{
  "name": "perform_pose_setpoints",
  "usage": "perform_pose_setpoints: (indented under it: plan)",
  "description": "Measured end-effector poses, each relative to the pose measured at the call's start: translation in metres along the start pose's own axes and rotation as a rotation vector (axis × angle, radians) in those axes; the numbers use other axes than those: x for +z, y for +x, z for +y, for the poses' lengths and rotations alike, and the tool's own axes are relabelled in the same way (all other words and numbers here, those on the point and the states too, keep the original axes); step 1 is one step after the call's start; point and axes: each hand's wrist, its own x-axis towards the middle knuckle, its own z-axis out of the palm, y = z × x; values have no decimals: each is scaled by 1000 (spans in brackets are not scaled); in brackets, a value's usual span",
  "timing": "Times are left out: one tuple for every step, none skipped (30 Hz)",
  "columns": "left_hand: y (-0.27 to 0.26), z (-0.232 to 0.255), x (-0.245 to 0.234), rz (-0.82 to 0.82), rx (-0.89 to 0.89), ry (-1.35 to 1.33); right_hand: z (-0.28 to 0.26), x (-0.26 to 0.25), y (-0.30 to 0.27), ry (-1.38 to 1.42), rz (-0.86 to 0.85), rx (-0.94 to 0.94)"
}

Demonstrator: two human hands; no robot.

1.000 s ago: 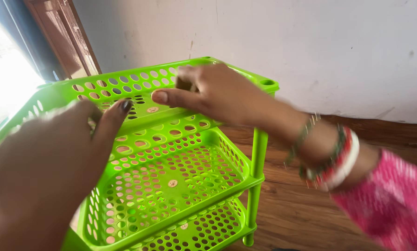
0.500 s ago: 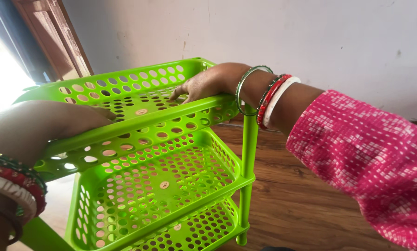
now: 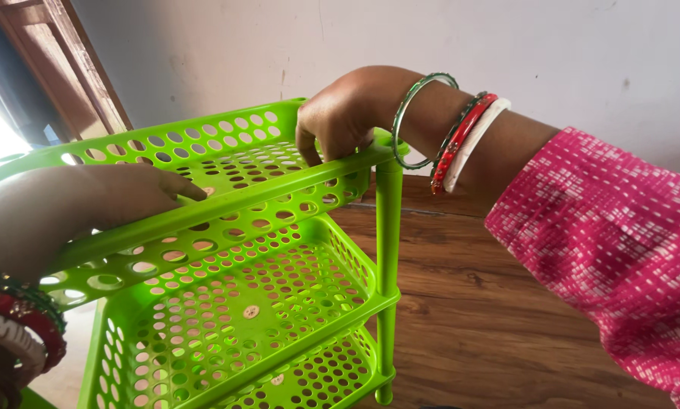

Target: The person assembles a green three-tier plastic storage rack by hand. They insert vertical support poles into the basket tiers and secure each corner with small green plastic fasteners, working around the top tier to lock the structure together.

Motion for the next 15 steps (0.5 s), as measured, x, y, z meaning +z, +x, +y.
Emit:
perform_pose_setpoints:
  plan:
    - [1, 0, 0, 26, 11, 27, 4, 1, 2, 1, 4, -27]
    - [2, 0, -1, 52, 23, 54, 7, 2, 4, 70, 16, -38]
    - [2, 2, 0, 76, 36, 80, 9, 4, 7, 139, 27, -49]
    - [-1, 5, 0, 144, 51, 102, 12, 6, 8, 208, 38, -60]
    - [-4, 10, -1, 214, 65, 125, 14, 6, 10, 272, 109, -99]
    - [-9, 17, -2, 284, 79, 148, 16, 5, 10, 335, 180, -139]
    - [-16, 25, -4, 311, 75, 77, 19, 5, 10, 399, 251, -177]
    - [-25, 33, -6, 338, 72, 5, 21, 4, 8, 463, 303, -186]
    - [-32, 44, -8, 362, 70, -67, 25, 3, 5, 526, 354, -194]
    - [-40, 55, -9, 408, 83, -116, 28, 2, 1, 590, 406, -202]
    - [-48, 67, -10, 454, 97, -167, 32, 1, -4, 651, 406, -194]
    - [-54, 79, -12, 501, 110, -217, 37, -1, -10, 711, 406, -186]
    - [-59, 90, -12, 524, 134, -255, 40, -1, -16, 772, 403, -178]
    - [-62, 101, -11, 548, 157, -293, 44, -1, -22, 802, 393, -168]
    - [-65, 112, -10, 569, 179, -331, 48, 0, -28, 832, 383, -159]
